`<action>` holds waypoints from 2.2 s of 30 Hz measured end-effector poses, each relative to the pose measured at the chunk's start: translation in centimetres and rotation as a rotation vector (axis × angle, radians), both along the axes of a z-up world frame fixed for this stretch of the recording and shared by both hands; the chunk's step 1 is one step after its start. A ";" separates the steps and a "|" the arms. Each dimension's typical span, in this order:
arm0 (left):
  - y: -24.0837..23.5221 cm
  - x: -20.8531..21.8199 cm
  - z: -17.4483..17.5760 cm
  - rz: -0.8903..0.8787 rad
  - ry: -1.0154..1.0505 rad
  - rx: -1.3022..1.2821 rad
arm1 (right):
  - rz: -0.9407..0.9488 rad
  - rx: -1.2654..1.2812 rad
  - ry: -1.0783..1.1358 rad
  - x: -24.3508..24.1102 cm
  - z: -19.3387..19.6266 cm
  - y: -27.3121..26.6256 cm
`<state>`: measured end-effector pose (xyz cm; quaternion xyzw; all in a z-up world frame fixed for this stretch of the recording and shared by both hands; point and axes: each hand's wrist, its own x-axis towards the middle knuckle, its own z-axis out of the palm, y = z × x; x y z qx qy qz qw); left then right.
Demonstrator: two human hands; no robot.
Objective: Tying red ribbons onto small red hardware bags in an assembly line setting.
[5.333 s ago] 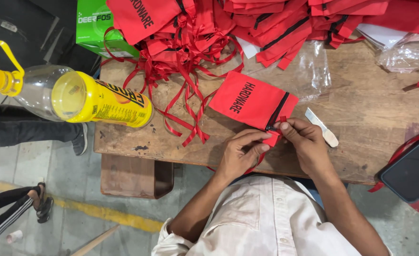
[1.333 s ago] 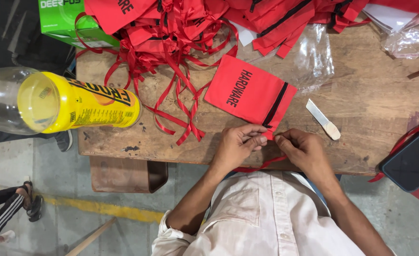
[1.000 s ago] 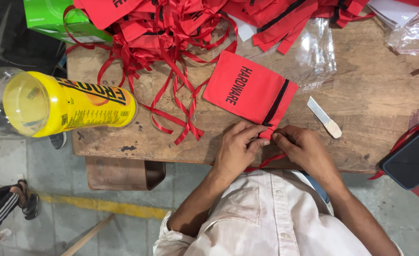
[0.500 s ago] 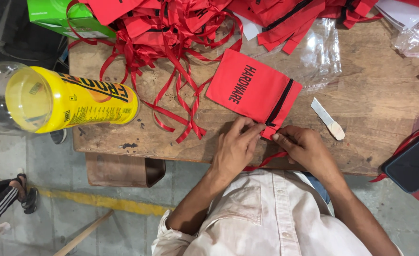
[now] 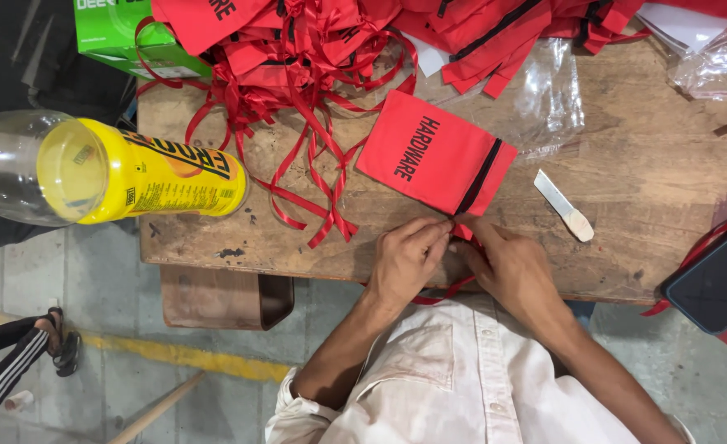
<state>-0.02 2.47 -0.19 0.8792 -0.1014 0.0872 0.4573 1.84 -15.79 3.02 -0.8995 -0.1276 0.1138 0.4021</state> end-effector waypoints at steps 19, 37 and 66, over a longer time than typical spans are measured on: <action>-0.3 -1.3 1.6 0.138 -0.073 -0.183 | 0.055 -0.298 -0.255 -0.8 1.4 0.7; -2.5 -3.2 0.6 0.047 0.470 -0.693 | -0.088 0.337 0.105 1.4 1.6 -1.0; -0.5 -4.0 10.3 0.037 0.241 -0.806 | 0.275 0.217 -0.686 -0.7 10.9 0.0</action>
